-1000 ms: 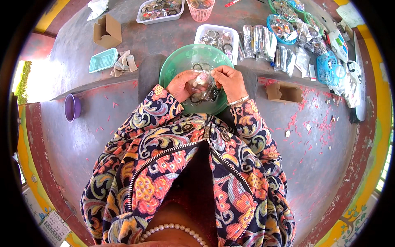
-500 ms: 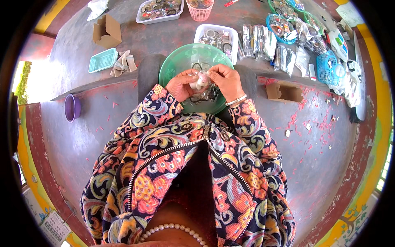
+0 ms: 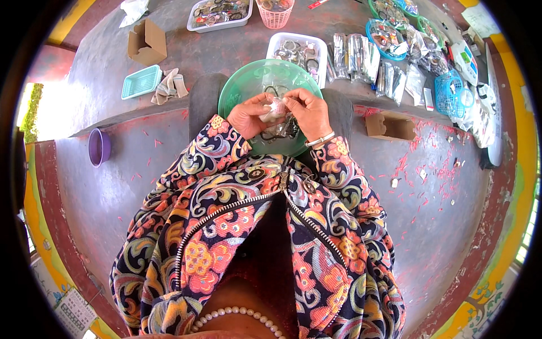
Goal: The person sits on the floor and packs small keychains into clear plastic bags. They pick up keychains from a green bowl, place them into bags, and then transfer the filled bags into a white plastic container.
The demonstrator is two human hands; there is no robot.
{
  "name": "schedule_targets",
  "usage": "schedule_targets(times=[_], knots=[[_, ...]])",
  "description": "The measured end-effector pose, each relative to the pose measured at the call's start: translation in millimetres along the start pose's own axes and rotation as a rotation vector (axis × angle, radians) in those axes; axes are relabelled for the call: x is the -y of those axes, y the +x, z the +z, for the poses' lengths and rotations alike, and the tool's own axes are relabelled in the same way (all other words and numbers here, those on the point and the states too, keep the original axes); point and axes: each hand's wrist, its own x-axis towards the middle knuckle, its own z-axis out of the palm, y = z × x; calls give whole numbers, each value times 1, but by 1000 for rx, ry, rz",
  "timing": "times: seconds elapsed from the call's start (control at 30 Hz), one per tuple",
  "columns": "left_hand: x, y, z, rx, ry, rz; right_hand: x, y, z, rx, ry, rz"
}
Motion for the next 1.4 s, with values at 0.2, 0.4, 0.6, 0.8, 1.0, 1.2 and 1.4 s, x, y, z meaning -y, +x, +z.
schedule_targets(times=[0.2,0.4,0.6,0.8,1.0,1.2,1.4], knots=[[3,3,-8,26,9,9,-4,1,-2,-19,41,-4],[2,2,-2,-26,4,25,-8,3,-6,-9,18,31],[4,5,-6,-103,-5,45,0,1,-6,-38,-304,-221],[2,3,-1,-168,91,-3,13,0,-16,88,-651,-496],[10,8,-6,-237,166,28,18,-1,-14,137,-944,-709],[14,7,-11,-182,233,108,15,-4,-1,38,-1096,-755],[13,6,-6,-202,225,134,10,-5,8,-125,-1038,-781]])
